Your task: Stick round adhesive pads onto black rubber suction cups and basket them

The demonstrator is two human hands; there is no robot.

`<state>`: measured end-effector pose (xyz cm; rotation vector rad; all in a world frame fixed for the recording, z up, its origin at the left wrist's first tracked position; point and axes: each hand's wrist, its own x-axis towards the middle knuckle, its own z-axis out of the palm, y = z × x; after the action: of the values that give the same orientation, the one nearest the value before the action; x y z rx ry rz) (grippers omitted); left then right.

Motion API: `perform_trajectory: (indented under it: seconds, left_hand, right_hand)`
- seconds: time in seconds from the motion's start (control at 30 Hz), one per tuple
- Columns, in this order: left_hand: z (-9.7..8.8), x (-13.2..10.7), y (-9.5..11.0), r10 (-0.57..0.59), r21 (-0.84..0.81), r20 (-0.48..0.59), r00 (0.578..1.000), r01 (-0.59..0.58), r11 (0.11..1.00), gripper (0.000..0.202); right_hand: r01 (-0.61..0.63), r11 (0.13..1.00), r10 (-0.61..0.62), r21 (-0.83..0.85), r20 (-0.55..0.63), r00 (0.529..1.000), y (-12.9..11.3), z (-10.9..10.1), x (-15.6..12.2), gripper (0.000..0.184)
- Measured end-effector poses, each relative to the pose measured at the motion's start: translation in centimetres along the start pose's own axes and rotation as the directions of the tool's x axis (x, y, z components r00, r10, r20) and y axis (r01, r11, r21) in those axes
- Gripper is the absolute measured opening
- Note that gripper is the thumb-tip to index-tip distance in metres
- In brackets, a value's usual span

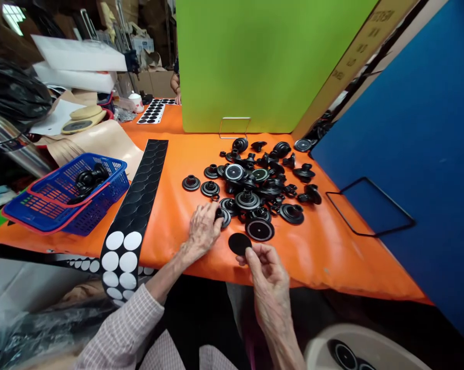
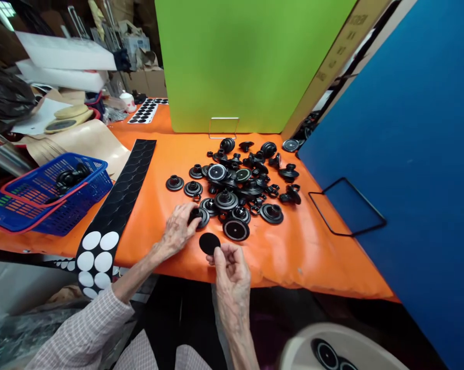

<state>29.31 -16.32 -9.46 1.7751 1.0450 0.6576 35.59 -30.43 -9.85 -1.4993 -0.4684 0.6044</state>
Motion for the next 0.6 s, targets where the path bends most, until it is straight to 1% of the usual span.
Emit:
perform_trajectory:
  seconds: [0.07, 0.1, 0.13, 0.17, 0.2, 0.23, 0.27, 0.3, 0.33, 0.37, 0.43, 0.5, 0.53, 0.6]
  left_hand:
    - [-0.7, 0.0, -0.6, -0.069, -0.103, 0.044, 0.997, 0.073, 0.992, 0.021]
    - [-1.4, -0.2, -0.8, -0.115, -0.193, 0.093, 0.989, 0.132, 0.972, 0.023]
    - [-2.1, -0.7, -1.0, -0.167, -0.323, 0.157, 0.973, 0.21, 0.923, 0.027]
    - [-2.9, -1.2, -1.0, -0.213, -0.465, 0.223, 0.951, 0.296, 0.834, 0.029]
    - [-3.6, -1.8, -1.0, -0.253, -0.591, 0.282, 0.926, 0.375, 0.714, 0.032]
    - [-4.1, -2.5, -1.0, -0.286, -0.683, 0.333, 0.899, 0.439, 0.584, 0.033]
    - [-4.5, -3.0, -1.0, -0.313, -0.739, 0.369, 0.875, 0.481, 0.472, 0.033]
    - [-4.8, -3.6, -0.9, -0.333, -0.761, 0.384, 0.861, 0.499, 0.413, 0.032]
    - [-5.1, -4.0, -1.0, -0.337, -0.768, 0.391, 0.856, 0.506, 0.393, 0.03]
    - [-5.2, -4.5, -1.0, -0.328, -0.766, 0.393, 0.859, 0.503, 0.401, 0.029]
    - [-5.5, -5.2, -1.1, -0.285, -0.746, 0.385, 0.878, 0.478, 0.464, 0.025]
    - [-5.8, -5.7, -1.3, -0.259, -0.717, 0.372, 0.891, 0.453, 0.53, 0.027]
    - [-6.0, -6.0, -1.4, -0.259, -0.707, 0.366, 0.894, 0.448, 0.547, 0.029]
    - [-6.3, -6.5, -1.6, -0.264, -0.7, 0.354, 0.897, 0.441, 0.562, 0.035]
  right_hand:
    - [-0.005, 1.0, 0.006, -0.024, 0.02, 1.0, 0.0, -0.9, -0.1, 0.027]
    - [0.017, 0.999, -0.016, -0.049, 0.026, 1.0, 0.0, -1.1, -0.1, 0.025]
    - [0.055, 0.995, -0.053, -0.085, 0.034, 0.998, -0.1, -1.2, -0.1, 0.023]
    - [0.1, 0.987, -0.096, -0.123, 0.042, 0.994, -0.2, -1.1, -0.1, 0.022]
    - [0.142, 0.978, -0.135, -0.155, 0.055, 0.989, -0.3, -1.0, -0.1, 0.02]
    - [0.173, 0.969, -0.162, -0.176, 0.072, 0.984, -0.5, -0.8, -0.1, 0.02]
    - [0.192, 0.964, -0.177, -0.185, 0.093, 0.98, -0.6, -0.5, -0.1, 0.019]
    - [0.198, 0.962, -0.178, -0.186, 0.119, 0.977, -0.8, -0.3, -0.1, 0.018]
    - [0.199, 0.963, -0.174, -0.182, 0.144, 0.974, -0.9, 0.0, -0.1, 0.017]
    - [0.206, 0.961, -0.176, -0.183, 0.167, 0.97, -1.0, 0.2, -0.1, 0.016]
    - [0.226, 0.949, -0.185, -0.219, 0.192, 0.964, -1.1, 0.6, -0.3, 0.015]
    - [0.228, 0.943, -0.18, -0.244, 0.204, 0.962, -1.2, 1.0, -0.5, 0.015]
    - [0.219, 0.949, -0.171, -0.226, 0.211, 0.962, -1.4, 1.1, -0.6, 0.02]
    - [0.172, 0.976, -0.139, -0.134, 0.227, 0.964, -1.7, 1.5, -0.8, 0.035]
